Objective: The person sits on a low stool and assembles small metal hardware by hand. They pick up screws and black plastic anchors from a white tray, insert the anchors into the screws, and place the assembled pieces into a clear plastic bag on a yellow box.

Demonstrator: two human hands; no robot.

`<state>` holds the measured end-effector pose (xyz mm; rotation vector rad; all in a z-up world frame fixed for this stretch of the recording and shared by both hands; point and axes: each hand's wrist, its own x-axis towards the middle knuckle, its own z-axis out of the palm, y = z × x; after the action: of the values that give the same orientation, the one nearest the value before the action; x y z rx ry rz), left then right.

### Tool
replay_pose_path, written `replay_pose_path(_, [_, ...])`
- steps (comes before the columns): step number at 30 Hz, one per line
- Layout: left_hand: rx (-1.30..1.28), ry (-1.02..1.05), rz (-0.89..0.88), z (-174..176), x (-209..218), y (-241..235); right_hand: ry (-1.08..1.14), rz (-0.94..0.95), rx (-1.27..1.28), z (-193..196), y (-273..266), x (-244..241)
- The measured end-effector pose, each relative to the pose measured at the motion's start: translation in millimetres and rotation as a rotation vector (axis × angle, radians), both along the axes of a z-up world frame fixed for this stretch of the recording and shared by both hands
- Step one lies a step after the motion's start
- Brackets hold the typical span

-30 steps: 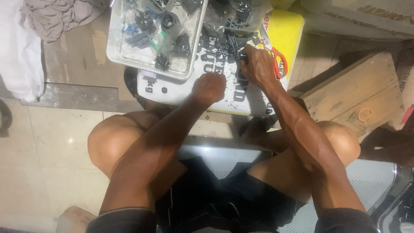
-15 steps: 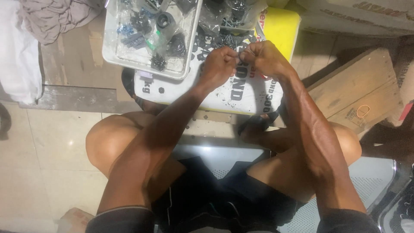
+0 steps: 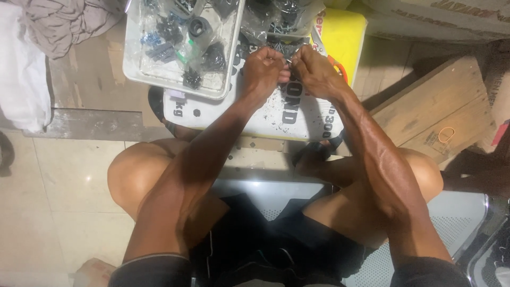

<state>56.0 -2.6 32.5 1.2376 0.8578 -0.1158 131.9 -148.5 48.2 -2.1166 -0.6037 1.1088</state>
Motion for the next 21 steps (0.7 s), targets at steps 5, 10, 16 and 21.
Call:
replay_pose_path(5, [-0.085,-0.096,0.076,-11,-6,-3,-0.017,0.008,-0.056,14,8,-4])
replay_pose_path(10, [0.068,0.032,-0.064,14,-8,1,-0.03,0.025,-0.168,20,19,-9])
replay_pose_path(16, [0.62,-0.303,-0.199,-66,-11,-11,-0.021,-0.115,-0.174,2,26,-24])
replay_pose_path(21, [0.519,-0.185,-0.151,-41,-9,-9,0.232,-0.33,0.065,16,30,-22])
